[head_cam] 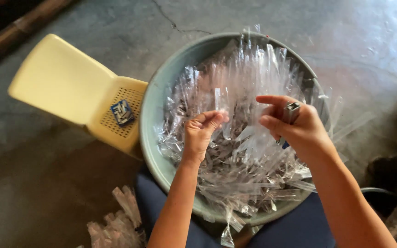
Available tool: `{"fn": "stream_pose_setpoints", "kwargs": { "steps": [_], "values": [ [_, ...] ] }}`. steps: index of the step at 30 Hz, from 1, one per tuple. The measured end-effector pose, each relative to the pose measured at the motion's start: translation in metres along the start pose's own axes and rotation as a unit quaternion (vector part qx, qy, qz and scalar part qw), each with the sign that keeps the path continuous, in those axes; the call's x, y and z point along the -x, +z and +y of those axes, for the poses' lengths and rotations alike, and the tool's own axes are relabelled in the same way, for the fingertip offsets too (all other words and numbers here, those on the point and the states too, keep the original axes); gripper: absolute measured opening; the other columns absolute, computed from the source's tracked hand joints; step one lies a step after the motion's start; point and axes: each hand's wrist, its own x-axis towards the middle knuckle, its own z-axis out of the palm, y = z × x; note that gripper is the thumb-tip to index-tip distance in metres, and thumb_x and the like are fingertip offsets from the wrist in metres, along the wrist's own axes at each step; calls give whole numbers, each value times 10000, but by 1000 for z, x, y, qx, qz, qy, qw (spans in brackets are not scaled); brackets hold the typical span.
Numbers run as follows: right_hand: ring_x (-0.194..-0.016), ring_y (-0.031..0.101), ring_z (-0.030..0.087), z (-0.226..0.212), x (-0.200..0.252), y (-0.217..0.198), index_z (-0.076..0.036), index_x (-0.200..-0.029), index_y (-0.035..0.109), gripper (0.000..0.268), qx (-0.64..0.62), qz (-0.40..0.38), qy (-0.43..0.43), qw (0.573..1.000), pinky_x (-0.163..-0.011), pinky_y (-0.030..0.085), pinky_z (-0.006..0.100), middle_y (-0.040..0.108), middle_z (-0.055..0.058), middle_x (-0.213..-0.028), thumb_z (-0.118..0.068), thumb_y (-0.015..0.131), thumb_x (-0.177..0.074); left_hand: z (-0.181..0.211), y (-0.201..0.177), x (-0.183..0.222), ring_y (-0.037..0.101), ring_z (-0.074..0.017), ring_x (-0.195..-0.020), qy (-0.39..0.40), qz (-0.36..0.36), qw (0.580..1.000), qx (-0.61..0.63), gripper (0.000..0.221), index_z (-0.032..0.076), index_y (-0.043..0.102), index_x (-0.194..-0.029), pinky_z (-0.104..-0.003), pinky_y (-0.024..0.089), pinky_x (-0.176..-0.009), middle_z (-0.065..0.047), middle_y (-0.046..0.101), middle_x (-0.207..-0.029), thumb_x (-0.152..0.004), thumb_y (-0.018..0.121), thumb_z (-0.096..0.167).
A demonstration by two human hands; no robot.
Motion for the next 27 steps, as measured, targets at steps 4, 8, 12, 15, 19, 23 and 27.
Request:
{"fn": "stream_pose_setpoints", "kwargs": {
  "steps": [4,8,12,15,19,23,27],
  "values": [
    [-504,517,110,5,-1,17,138,-1289,598,484,-58,-41,40,997,-479,452,258,639,139,-761,91,712,-821,46,0,21,741,-124,-843,49,-24,998,-7,169,30,795,-1024,-258,610,-814,-164,802,-904,-868,815,92],
    [-470,528,124,8,-7,26,128,-1319,602,516,-69,-78,47,993,-447,460,264,628,127,-718,63,738,-826,65,-5,38,772,-213,-961,68,-52,995,-42,177,16,782,-1029,-346,619,-904,-199,797,-978,-869,824,78],
    [-457,522,122,5,-13,33,159,-1283,601,490,-111,-103,49,987,-445,457,264,592,114,-674,67,741,-823,71,-9,51,759,-170,-983,109,-79,986,-98,143,67,805,-1050,-331,617,-893,-140,810,-962,-909,778,77],
    [-478,547,118,-8,-14,38,163,-1108,679,302,-108,-95,50,988,-453,468,241,596,94,-617,40,744,-841,69,-15,55,740,-167,-1029,149,-106,973,-144,135,94,814,-1047,-346,601,-916,-113,812,-973,-928,753,74],
    [-488,551,111,-15,-15,47,69,-890,714,118,-91,-107,29,990,-426,473,243,604,93,-635,66,791,-801,80,-19,61,581,-341,-1265,197,-201,950,-137,357,22,646,-1268,-467,458,-1078,-208,659,-1278,-949,656,182],
    [-408,509,71,7,-20,51,7,-871,735,132,3,-93,3,996,-385,404,186,587,44,-539,19,831,-782,39,1,70,699,-264,-967,140,-249,951,-115,236,7,649,-1107,-504,541,-887,-190,719,-937,-1071,563,224],
    [-410,469,109,3,-20,46,39,-891,704,161,-81,-55,65,993,-375,396,245,539,76,-577,78,813,-779,36,1,71,639,-153,-536,61,-197,975,-79,421,73,658,-895,-291,552,-634,-31,608,-599,-1117,457,369]
  ]
}}
